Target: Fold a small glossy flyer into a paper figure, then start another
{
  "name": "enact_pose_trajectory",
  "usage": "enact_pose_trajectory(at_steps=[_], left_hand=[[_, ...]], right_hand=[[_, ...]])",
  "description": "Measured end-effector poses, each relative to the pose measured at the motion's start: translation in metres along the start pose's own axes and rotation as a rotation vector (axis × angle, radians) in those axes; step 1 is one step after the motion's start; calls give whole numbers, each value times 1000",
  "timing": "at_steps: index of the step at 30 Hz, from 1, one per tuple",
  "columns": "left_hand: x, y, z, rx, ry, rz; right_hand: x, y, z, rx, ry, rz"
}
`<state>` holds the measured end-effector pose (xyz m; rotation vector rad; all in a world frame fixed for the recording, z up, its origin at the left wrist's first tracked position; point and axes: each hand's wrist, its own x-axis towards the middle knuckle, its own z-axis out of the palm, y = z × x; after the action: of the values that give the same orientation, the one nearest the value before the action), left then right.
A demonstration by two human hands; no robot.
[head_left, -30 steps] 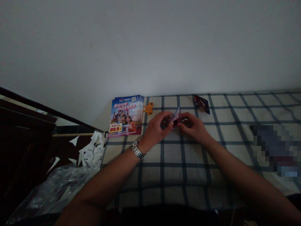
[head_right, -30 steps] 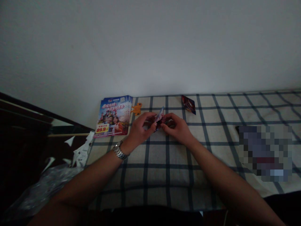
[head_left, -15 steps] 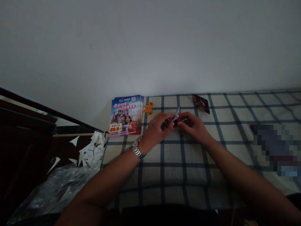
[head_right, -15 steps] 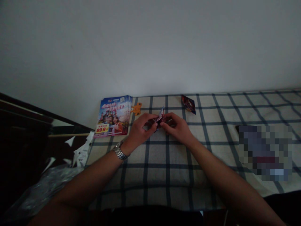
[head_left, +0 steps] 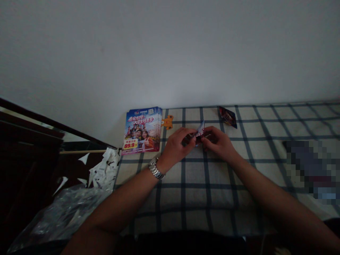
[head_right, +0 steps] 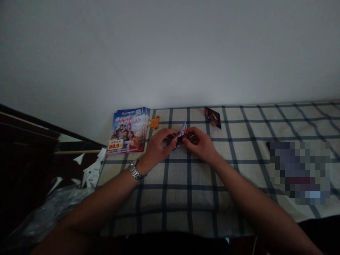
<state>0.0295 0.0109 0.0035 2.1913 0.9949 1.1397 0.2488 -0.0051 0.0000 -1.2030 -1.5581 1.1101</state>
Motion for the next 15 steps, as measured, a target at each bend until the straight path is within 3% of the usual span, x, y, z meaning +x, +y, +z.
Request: enact_pose_trajectory(at_steps=[15], left_hand=[[1, -3, 0, 13, -3, -17]], right_hand=[[2, 5, 1, 157, -11, 16]])
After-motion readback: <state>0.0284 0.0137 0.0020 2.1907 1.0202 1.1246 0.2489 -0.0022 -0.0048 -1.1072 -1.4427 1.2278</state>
